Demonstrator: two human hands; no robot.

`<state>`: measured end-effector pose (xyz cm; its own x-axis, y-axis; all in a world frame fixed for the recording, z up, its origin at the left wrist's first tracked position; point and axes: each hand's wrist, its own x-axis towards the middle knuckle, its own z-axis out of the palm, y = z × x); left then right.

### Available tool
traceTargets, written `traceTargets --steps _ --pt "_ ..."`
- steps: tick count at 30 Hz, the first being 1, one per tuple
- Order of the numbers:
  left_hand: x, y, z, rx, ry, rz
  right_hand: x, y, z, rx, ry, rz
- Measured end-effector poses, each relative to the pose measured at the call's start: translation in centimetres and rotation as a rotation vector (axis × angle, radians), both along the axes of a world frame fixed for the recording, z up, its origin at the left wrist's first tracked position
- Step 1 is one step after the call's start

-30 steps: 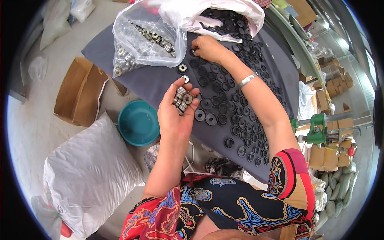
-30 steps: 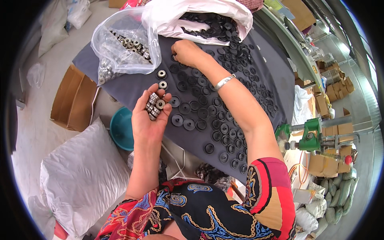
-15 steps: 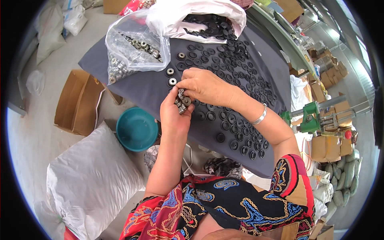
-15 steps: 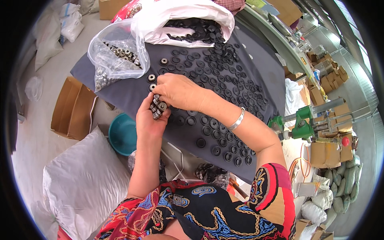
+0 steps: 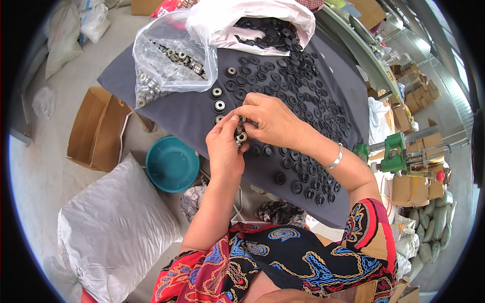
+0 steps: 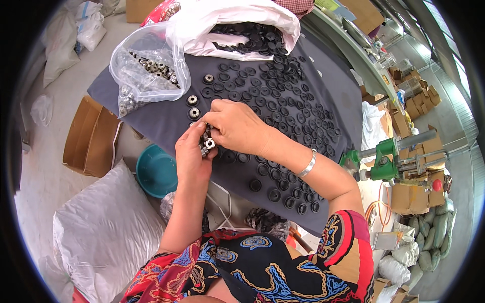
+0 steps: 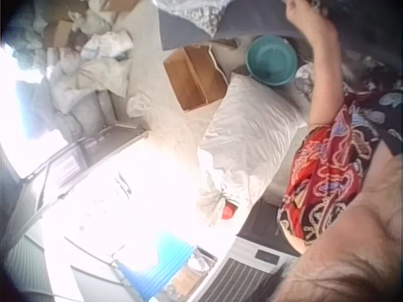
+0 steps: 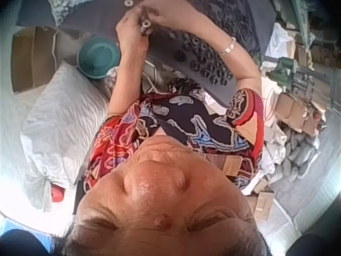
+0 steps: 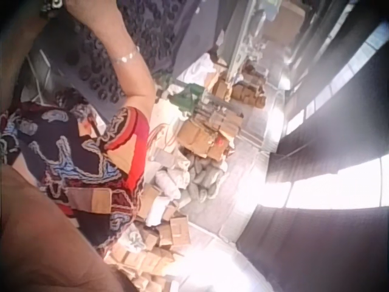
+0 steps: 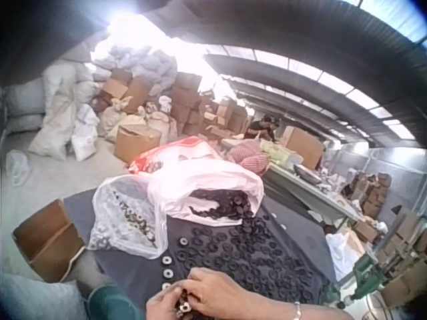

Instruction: The person repeatedly picks small metal components and black rubber washers from a table, inserts the metal pieces into the washers, and places the assembled units back on the table. The person also transfers some metal components from a plastic bag into their hand and occasionally moves items into a blue bowl.

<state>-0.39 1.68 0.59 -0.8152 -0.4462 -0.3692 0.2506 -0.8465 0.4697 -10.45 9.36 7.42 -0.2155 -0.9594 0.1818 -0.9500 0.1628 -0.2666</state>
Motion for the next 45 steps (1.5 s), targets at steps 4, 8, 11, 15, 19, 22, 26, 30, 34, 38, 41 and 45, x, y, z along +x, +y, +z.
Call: traceTargets --steps 4,8,11,15,19,22,26,30,34,38,41,45 --pt "0.1 0.0 0.2 -0.029 -0.018 -0.009 0.1 -0.3 0.3 0.021 0.104 0.035" --pt "0.3 -0.3 0.6 0.015 0.008 0.003 -1.8 -1.1 1.4 -0.004 0.024 -0.015" --pt "0.3 -0.9 0.6 0.096 0.035 -0.005 -6.5 -2.1 1.0 -0.093 -0.178 -0.239" --pt "0.2 -1.1 0.2 0.185 0.079 -0.037 -13.1 -3.2 -2.4 -0.003 -0.167 -0.409" --pt "0.4 -1.3 0.3 0.194 0.088 -0.031 -14.7 -4.4 -4.3 0.049 -0.079 -0.414" --pt "0.5 -1.5 0.3 0.203 0.09 -0.029 -15.2 -5.1 -4.9 0.087 -0.065 -0.445" --pt "0.7 -1.8 0.1 0.209 0.111 -0.027 -15.6 -5.3 -5.3 0.117 -0.015 -0.428" --pt "1.1 -1.9 0.1 0.159 0.09 -0.037 -15.1 -6.1 -4.5 0.206 0.092 -0.382" --pt "1.0 -2.1 0.2 0.155 0.091 -0.029 -14.9 -7.0 -3.7 0.34 0.147 -0.394" --pt "0.6 -2.2 0.0 0.182 0.094 0.018 -14.2 -6.4 -3.4 0.322 0.095 -0.421" --pt "0.5 -2.0 -0.2 0.149 0.081 -0.03 -12.0 -4.9 -2.3 0.082 0.182 -0.339" --pt "0.4 -1.6 0.2 0.122 0.08 -0.015 -4.3 -2.2 0.5 -0.019 -0.33 -0.023"
